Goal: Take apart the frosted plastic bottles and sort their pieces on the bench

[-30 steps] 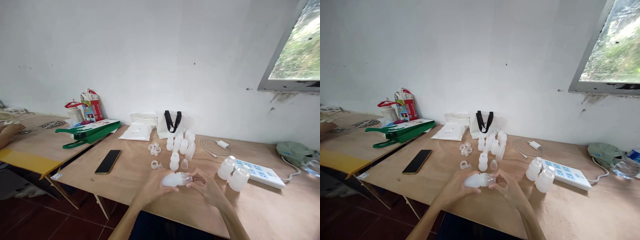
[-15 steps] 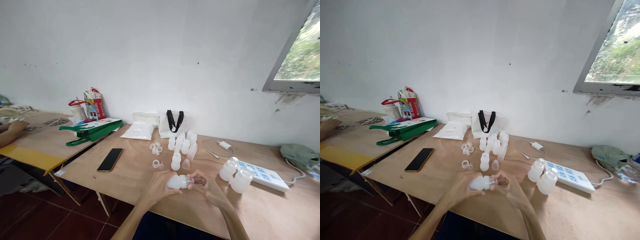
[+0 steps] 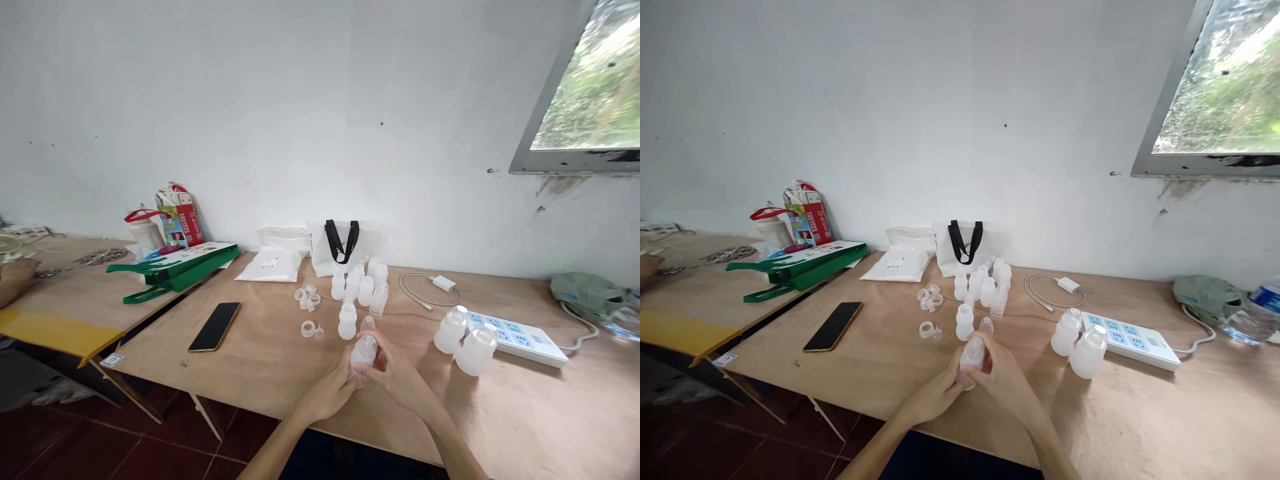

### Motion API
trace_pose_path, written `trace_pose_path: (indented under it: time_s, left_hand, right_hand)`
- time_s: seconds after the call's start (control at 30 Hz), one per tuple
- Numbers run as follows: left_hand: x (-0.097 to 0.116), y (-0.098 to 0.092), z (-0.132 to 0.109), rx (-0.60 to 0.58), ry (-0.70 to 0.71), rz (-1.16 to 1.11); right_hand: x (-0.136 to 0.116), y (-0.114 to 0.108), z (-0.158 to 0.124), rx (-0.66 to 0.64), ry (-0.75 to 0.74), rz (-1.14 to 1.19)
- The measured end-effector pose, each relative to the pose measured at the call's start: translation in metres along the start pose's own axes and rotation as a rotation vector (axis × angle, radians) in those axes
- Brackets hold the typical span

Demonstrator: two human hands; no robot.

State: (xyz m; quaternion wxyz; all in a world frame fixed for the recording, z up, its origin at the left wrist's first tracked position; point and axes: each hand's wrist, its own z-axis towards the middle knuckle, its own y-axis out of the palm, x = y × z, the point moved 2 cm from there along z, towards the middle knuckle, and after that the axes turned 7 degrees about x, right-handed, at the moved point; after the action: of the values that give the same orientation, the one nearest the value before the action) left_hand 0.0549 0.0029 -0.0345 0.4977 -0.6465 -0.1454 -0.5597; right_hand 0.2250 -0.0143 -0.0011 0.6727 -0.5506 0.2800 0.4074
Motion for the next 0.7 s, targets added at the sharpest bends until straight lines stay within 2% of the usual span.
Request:
trace_pose_path:
  time_s: [0.17, 0.27, 0.37, 0.43, 0.53, 0.7]
  left_hand:
    - [-0.009, 0.006, 0.003, -0.013, 0.153, 0.318]
    - [-0.012, 0.01, 0.005, -0.039, 0.244, 0.435]
    - [-0.015, 0.011, 0.006, -0.026, 0.269, 0.463]
    - [-0.015, 0.011, 0.006, -0.009, 0.27, 0.463]
    - [-0.015, 0.011, 0.006, -0.001, 0.274, 0.464]
    - [-0.015, 0.012, 0.006, 0.004, 0.278, 0.461]
  right_hand:
    - [0.013, -0.029, 0.003, 0.118, 0.013, -0.288]
    - [0.039, -0.057, 0.006, 0.23, 0.115, -0.458]
    - [0.067, -0.086, 0.006, 0.335, 0.267, -0.544]
    - [0.078, -0.101, 0.004, 0.413, 0.314, -0.601]
    - [0.085, -0.111, 0.001, 0.484, 0.308, -0.659]
    - [0.081, -0.112, -0.002, 0.574, 0.246, -0.712]
